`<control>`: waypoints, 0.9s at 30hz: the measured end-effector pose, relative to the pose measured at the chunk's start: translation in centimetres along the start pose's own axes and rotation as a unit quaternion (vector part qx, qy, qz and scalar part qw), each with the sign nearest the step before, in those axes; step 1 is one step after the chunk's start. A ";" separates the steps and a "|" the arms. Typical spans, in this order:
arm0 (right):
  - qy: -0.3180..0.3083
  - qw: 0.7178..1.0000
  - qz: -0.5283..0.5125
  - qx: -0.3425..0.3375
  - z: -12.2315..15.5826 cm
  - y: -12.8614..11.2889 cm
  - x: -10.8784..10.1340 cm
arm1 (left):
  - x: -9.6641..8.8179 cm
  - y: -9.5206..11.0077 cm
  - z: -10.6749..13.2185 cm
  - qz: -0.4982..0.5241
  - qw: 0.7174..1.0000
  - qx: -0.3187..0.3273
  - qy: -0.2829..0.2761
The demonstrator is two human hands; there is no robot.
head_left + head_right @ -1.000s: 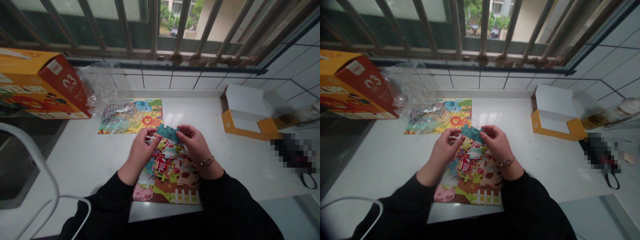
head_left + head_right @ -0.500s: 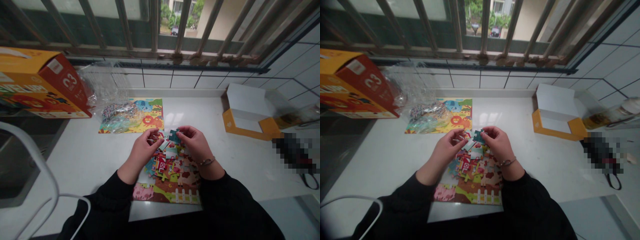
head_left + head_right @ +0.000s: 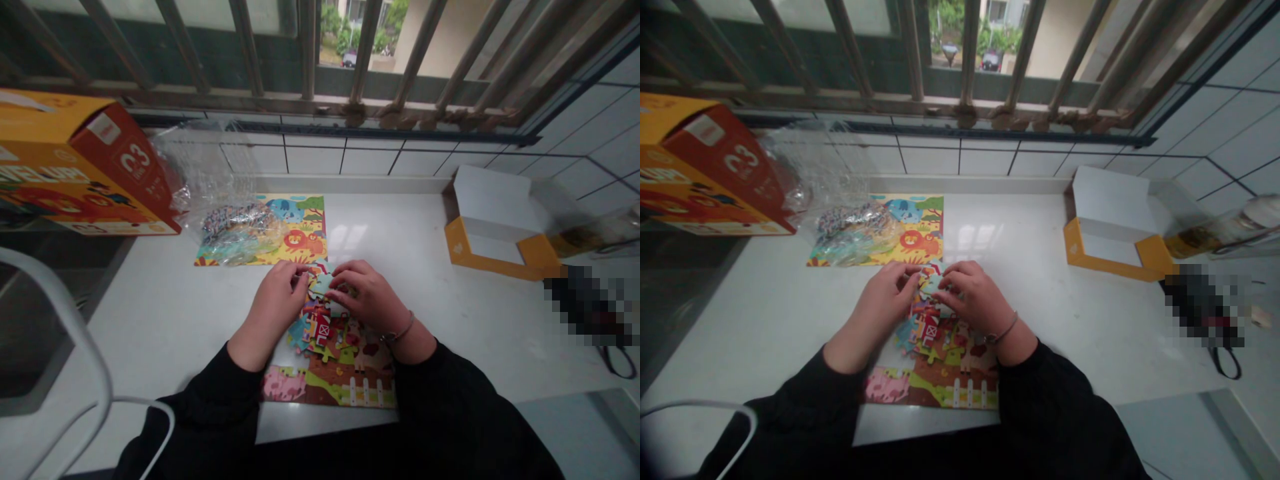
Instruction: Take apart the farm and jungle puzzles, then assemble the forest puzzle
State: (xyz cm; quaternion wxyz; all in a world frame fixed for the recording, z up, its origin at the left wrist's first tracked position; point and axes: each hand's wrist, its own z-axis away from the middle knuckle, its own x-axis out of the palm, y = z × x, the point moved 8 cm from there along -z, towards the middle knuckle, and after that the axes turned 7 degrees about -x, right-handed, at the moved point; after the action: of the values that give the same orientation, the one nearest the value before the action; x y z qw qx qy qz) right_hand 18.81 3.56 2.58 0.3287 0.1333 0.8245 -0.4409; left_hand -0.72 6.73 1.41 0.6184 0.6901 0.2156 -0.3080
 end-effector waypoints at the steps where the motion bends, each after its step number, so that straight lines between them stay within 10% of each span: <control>1: 0.010 0.999 0.029 0.015 0.0 0.3 -0.1 | 0.2 0.2 0.0 -0.005 1.000 0.010 -0.010; 11: -0.029 0.994 0.079 0.067 0.3 1.3 0.6 | 1.6 0.1 0.1 0.109 0.991 0.006 -0.074; 19: 0.021 0.997 0.009 0.075 0.2 0.9 -0.2 | 3.2 1.6 1.4 0.356 0.920 0.012 -0.165; 27: 0.055 0.988 -0.022 0.140 0.5 1.5 -1.5 | -0.2 0.1 0.0 0.076 0.997 0.010 0.025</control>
State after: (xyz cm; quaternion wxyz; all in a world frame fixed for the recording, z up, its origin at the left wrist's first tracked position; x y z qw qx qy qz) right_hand 20.96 4.14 2.40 0.2516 0.1841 0.7739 -0.5513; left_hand -0.83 6.72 1.65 0.6278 0.7181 0.1745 -0.2446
